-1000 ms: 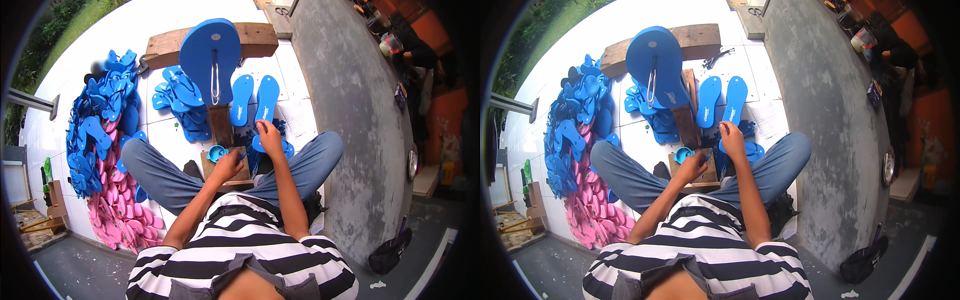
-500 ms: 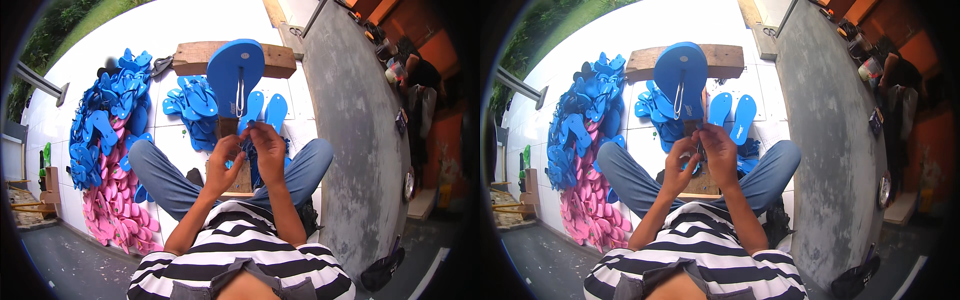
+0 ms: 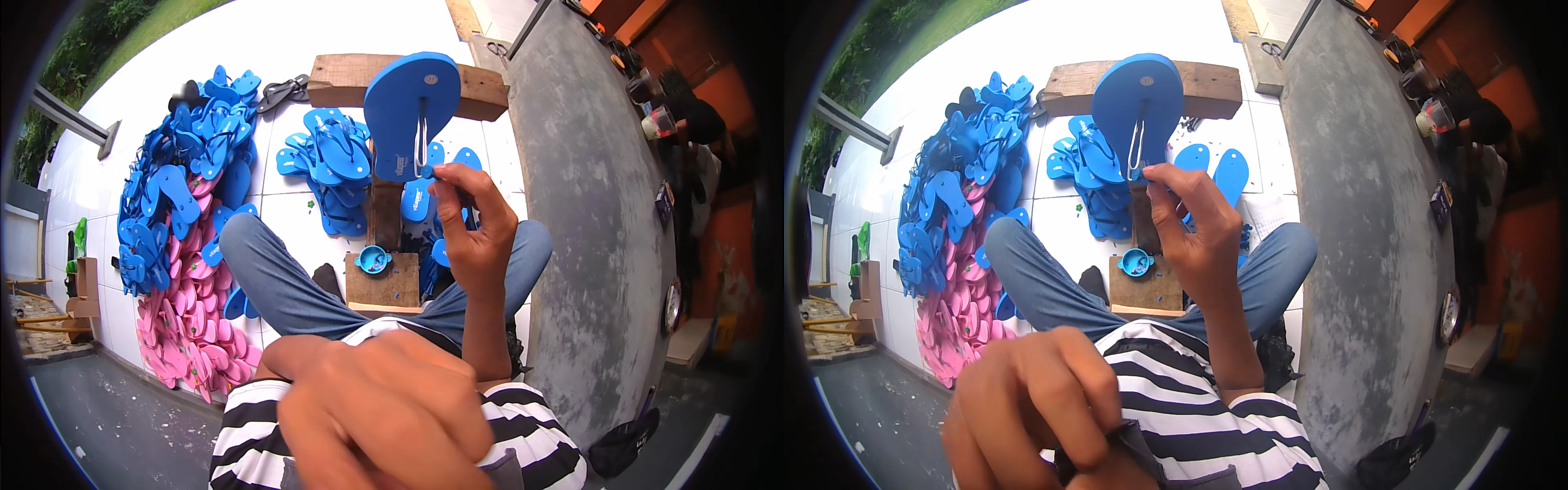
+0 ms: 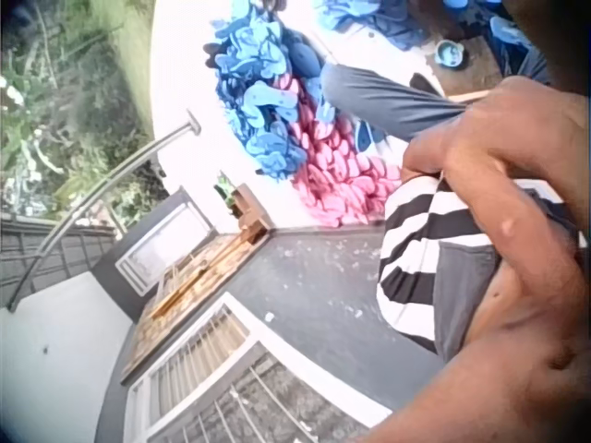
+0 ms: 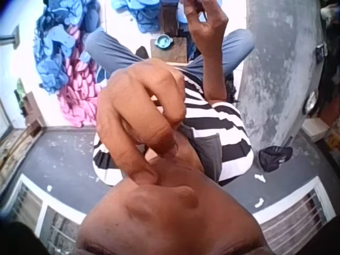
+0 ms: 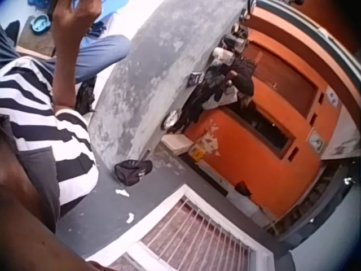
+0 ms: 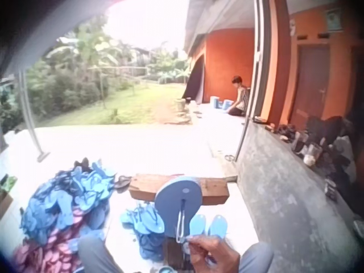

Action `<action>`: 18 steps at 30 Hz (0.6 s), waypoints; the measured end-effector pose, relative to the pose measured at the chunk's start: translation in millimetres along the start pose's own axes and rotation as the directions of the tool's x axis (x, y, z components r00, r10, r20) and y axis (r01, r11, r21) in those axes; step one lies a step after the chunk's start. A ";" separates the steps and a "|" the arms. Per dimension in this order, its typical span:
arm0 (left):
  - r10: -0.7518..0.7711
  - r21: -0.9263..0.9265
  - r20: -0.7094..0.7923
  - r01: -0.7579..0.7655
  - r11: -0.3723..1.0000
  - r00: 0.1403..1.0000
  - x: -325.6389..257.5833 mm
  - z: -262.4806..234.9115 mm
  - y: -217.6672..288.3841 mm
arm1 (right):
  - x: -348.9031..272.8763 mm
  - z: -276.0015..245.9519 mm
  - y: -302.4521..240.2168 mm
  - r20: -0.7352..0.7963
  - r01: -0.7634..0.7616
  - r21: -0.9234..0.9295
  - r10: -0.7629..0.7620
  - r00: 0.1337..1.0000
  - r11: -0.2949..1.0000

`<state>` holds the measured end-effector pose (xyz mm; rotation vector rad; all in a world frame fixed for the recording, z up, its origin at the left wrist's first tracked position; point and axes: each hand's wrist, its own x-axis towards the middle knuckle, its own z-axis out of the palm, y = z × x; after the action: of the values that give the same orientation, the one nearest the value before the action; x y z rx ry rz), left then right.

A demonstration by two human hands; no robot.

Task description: The person assembles flip-flops by pulling straps through holes in the blue soles using a metal tool and then stacks the finished pairs.

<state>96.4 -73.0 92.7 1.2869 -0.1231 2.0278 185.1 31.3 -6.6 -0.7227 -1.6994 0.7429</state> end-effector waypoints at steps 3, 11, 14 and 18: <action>-0.042 0.095 0.042 0.038 0.995 0.998 -3.3 -46.4 3.8 | -2.2 4.0 -3.0 -0.032 0.027 -0.042 -0.028 0.999 0.999; -0.026 0.997 -0.048 0.049 0.065 0.999 16.9 -160.1 -37.0 | -18.7 13.1 6.5 -0.207 -0.093 0.110 0.115 0.972 0.990; -0.095 0.965 0.126 -0.145 -0.218 0.987 36.4 -167.1 -39.7 | -12.8 17.4 9.6 -0.128 0.005 0.105 0.008 0.992 0.994; -0.221 0.954 0.169 -0.216 -0.209 0.961 47.6 -175.8 -56.6 | -12.4 23.3 8.5 -0.134 0.071 0.042 -0.065 0.989 0.997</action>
<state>-12.4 69.8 28.2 2.4666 1.8869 1.5884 166.1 24.2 -25.5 -0.6638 -1.5738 0.6697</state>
